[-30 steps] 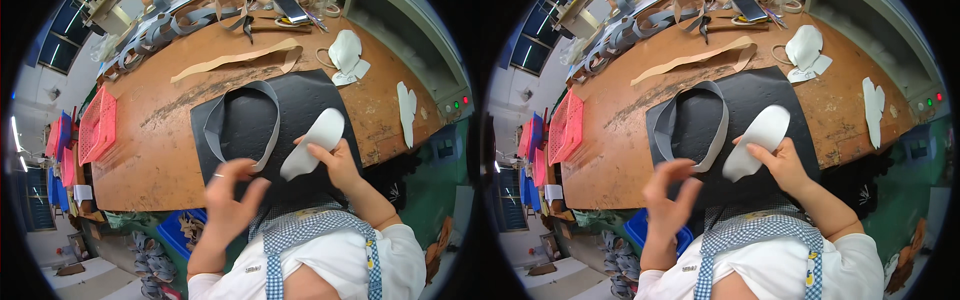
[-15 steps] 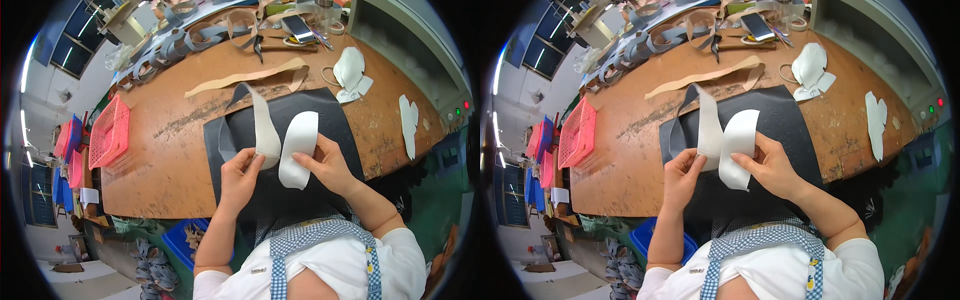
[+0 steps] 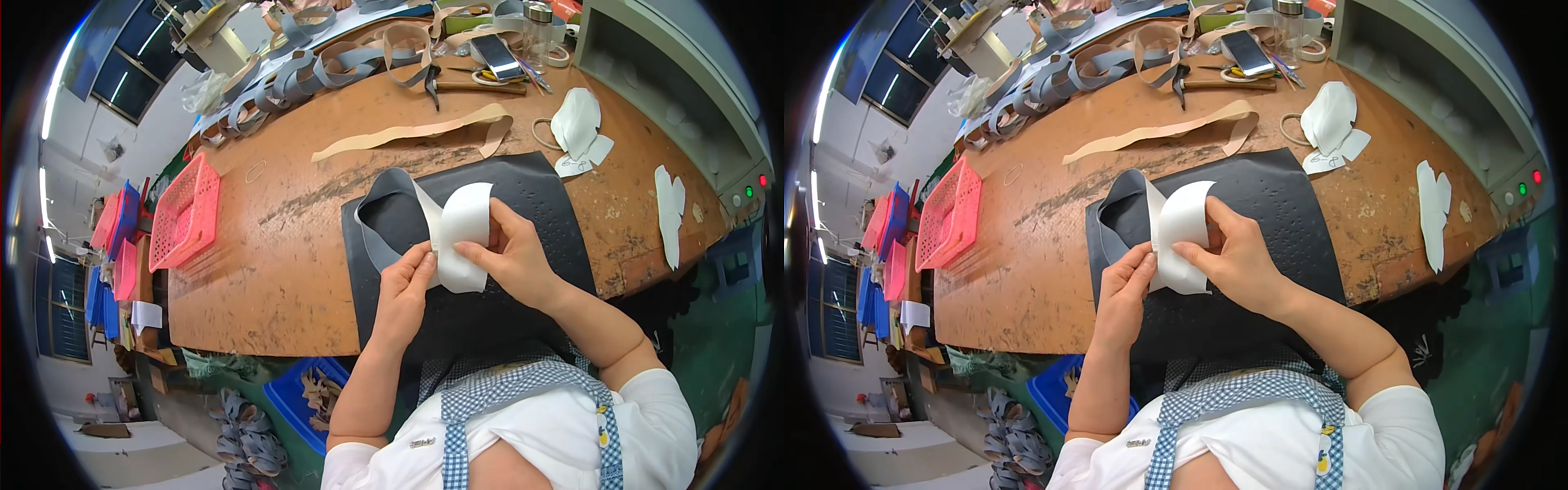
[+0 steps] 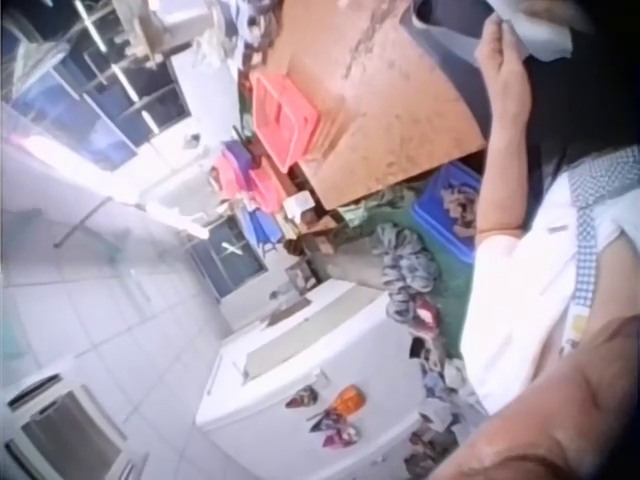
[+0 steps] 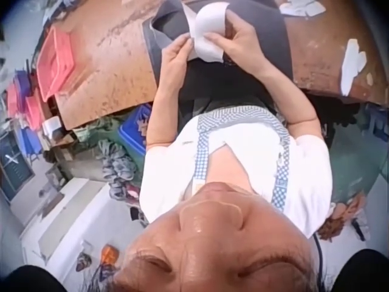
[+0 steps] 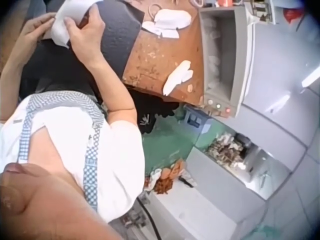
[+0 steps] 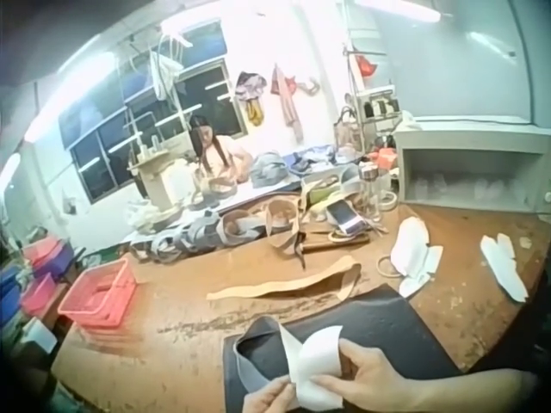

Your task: Manually aligning and pressing together lining materials and leather shoe upper components at a workstation.

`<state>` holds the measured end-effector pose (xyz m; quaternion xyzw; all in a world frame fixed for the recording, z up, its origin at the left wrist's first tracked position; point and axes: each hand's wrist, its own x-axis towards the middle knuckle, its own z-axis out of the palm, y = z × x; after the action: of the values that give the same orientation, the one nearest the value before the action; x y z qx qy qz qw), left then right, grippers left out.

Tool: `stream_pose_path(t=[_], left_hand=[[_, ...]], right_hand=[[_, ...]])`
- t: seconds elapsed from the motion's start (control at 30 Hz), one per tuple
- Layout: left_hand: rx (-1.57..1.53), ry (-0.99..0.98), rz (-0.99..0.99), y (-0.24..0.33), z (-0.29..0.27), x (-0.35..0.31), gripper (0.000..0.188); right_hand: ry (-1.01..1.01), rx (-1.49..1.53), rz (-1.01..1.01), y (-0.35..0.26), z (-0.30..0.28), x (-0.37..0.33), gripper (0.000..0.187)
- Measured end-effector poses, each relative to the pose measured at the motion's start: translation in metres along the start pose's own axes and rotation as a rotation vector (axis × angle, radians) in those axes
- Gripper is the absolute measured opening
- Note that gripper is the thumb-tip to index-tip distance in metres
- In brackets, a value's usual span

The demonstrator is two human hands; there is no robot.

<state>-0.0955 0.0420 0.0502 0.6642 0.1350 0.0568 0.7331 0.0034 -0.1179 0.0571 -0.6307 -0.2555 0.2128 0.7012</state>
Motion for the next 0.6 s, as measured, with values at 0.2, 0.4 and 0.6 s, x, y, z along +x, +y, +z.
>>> stream_pose_path(t=[0.2,0.4,0.6], left_hand=[[0.05,-0.002,-0.017,0.003,-0.005,-0.003,0.029],[-0.018,0.012,0.015,0.003,-0.001,-0.005,0.026],[-0.094,0.08,-0.049,-0.004,-0.01,-0.01,0.024]], right_hand=[[0.001,-0.033,0.006,0.0,0.006,0.0,0.034],[0.005,-0.051,-0.015,0.004,0.01,0.0,0.034],[-0.038,-0.237,-0.024,-0.007,0.002,0.015,0.03]])
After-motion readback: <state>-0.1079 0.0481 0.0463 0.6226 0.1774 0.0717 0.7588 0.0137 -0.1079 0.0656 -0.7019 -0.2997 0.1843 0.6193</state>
